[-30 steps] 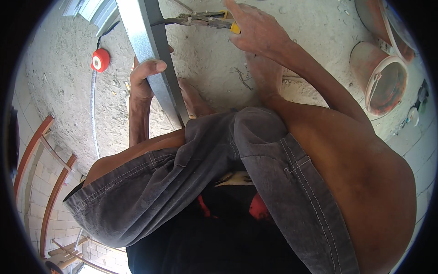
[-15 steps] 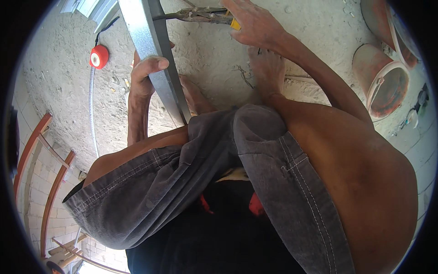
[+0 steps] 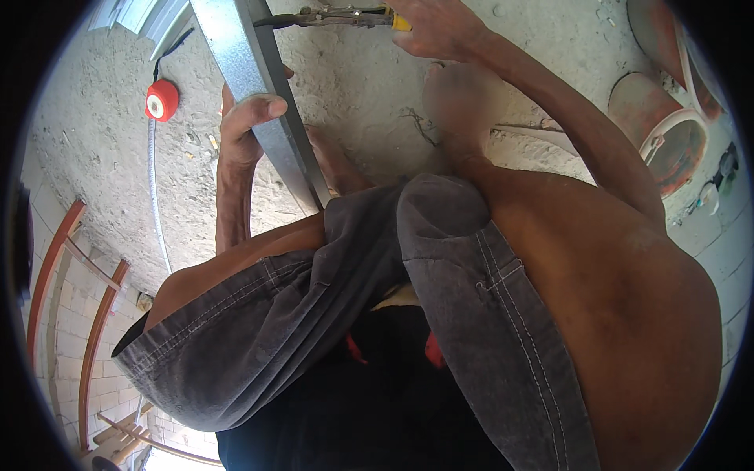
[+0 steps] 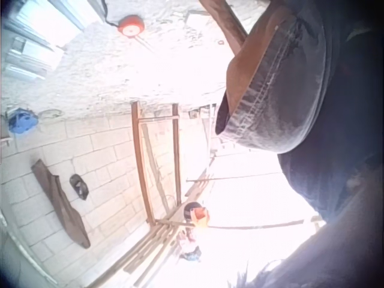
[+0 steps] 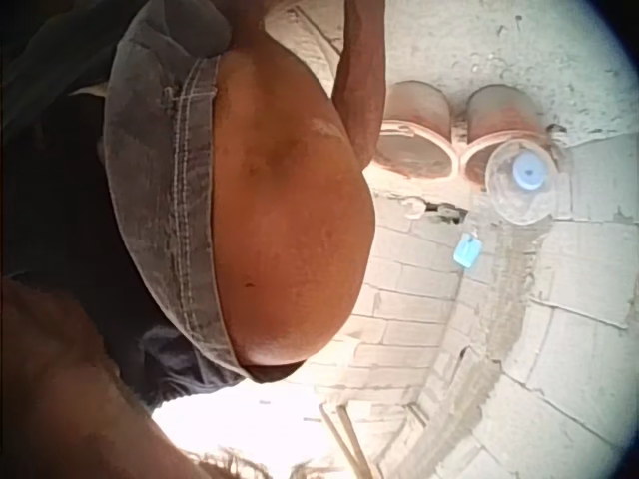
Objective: The person measures a metal truss with a tape measure, cuts it using tin snips, and kemudian uses a hammer and pliers to bend and join the metal pieces.
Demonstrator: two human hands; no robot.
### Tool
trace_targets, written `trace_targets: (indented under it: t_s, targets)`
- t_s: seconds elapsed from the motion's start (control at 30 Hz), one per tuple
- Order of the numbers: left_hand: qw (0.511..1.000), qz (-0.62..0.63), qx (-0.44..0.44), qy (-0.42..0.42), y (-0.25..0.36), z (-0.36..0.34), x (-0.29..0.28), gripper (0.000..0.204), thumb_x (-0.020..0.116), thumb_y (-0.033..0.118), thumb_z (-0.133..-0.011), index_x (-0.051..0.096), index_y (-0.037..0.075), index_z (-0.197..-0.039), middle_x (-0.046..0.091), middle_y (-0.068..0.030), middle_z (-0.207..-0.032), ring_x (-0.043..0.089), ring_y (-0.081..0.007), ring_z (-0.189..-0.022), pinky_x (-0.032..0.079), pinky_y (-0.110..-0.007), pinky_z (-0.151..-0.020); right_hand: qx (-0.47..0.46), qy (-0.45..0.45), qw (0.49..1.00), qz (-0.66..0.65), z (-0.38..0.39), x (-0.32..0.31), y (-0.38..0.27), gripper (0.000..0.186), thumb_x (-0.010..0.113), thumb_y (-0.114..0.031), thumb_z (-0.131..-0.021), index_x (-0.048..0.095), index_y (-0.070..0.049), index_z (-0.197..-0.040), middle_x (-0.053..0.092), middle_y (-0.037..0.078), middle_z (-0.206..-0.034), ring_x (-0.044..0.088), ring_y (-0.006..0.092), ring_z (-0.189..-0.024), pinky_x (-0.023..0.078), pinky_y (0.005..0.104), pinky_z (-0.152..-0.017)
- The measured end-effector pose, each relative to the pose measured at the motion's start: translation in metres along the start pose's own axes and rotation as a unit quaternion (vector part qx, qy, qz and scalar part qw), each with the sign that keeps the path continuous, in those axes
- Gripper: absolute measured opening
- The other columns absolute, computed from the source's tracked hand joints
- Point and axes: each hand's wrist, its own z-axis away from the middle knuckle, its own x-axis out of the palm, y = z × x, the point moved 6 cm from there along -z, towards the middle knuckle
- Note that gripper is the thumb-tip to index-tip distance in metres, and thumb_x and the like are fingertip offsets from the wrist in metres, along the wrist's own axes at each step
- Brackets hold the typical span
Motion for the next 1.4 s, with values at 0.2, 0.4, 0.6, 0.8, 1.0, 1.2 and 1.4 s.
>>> trace_targets:
  t_s: [0.2,0.4,0.6,0.8,1.0,1.2,1.4]
  targets:
    - [0.996,-0.056,-0.039,-0.05,0.004,-0.016,0.012,0.081,0.07,0.029,-0.053,0.043,-0.001,-0.123,0.051,-0.0097,-0.097,0.05,-0.0205,-0.091,0.041,-0.033,-0.081,-0.04,0.082,0.995,0.045,0.009,0.006,0.008,0.03,0.057,-0.008,-0.069,0.05,-0.002,-0.098,0.057,0.019,-0.076,0.058,0.0378,-0.069,0.046,0.0462,-0.063]
    - [0.994,-0.071,-0.061,-0.051,0.005,-0.018,0.02,0.081,0.071,0.03,-0.052,0.045,-0.001,-0.123,0.052,-0.0095,-0.094,0.052,-0.0213,-0.088,0.041,-0.034,-0.083,-0.093,0.123,0.979,0.133,0.029,-0.017,-0.015,0.031,0.056,-0.011,-0.066,0.056,-0.005,-0.097,0.057,0.016,-0.081,0.056,0.0336,-0.084,0.047,0.0457,-0.073]
    - [0.993,-0.04,-0.073,-0.088,-0.009,-0.019,0.011,0.073,0.069,0.034,-0.053,0.057,-0.002,-0.115,0.061,-0.0112,-0.093,0.057,-0.0208,-0.087,0.043,-0.035,-0.083,0.004,0.098,0.987,0.128,0.046,-0.049,-0.049,0.023,0.057,-0.012,-0.069,0.055,-0.005,-0.091,0.057,0.016,-0.082,0.057,0.0311,-0.084,0.048,0.042,-0.069]
    - [0.989,-0.093,-0.093,-0.073,-0.012,-0.018,0.013,0.074,0.068,0.035,-0.053,0.057,-0.002,-0.116,0.063,-0.0139,-0.096,0.058,-0.0237,-0.091,0.042,-0.037,-0.087,0.138,-0.001,0.983,0.118,0.059,-0.026,-0.032,0.04,0.056,-0.014,-0.074,0.051,-0.006,-0.113,0.061,0.018,-0.072,0.062,0.0357,-0.076,0.049,0.0459,-0.069]
    - [0.993,0.002,-0.099,-0.071,-0.025,-0.015,0.013,0.077,0.07,0.03,-0.054,0.052,0.0,-0.122,0.06,-0.0118,-0.093,0.056,-0.0228,-0.087,0.041,-0.036,-0.086,0.096,0.04,0.99,0.094,0.052,-0.028,-0.029,0.039,0.058,-0.014,-0.075,0.052,-0.005,-0.113,0.06,0.02,-0.073,0.061,0.0366,-0.073,0.048,0.0467,-0.068]
    - [0.995,-0.015,-0.062,-0.081,0.002,-0.013,0.03,0.081,0.068,0.03,-0.055,0.047,0.0,-0.127,0.056,-0.008,-0.089,0.053,-0.0189,-0.084,0.04,-0.033,-0.081,0.144,0.022,0.988,0.048,0.05,-0.031,-0.022,0.024,0.054,-0.011,-0.074,0.049,-0.001,-0.096,0.057,0.019,-0.083,0.059,0.0361,-0.08,0.045,0.0471,-0.071]
    - [0.995,-0.009,-0.066,-0.077,-0.002,-0.013,0.029,0.081,0.067,0.028,-0.055,0.045,0.0,-0.128,0.052,-0.0054,-0.084,0.05,-0.0166,-0.079,0.04,-0.03,-0.074,-0.039,0.188,0.981,0.005,0.04,-0.034,-0.022,0.036,0.056,-0.007,-0.071,0.046,-0.001,-0.105,0.054,0.022,-0.085,0.054,0.0399,-0.086,0.043,0.0485,-0.074]
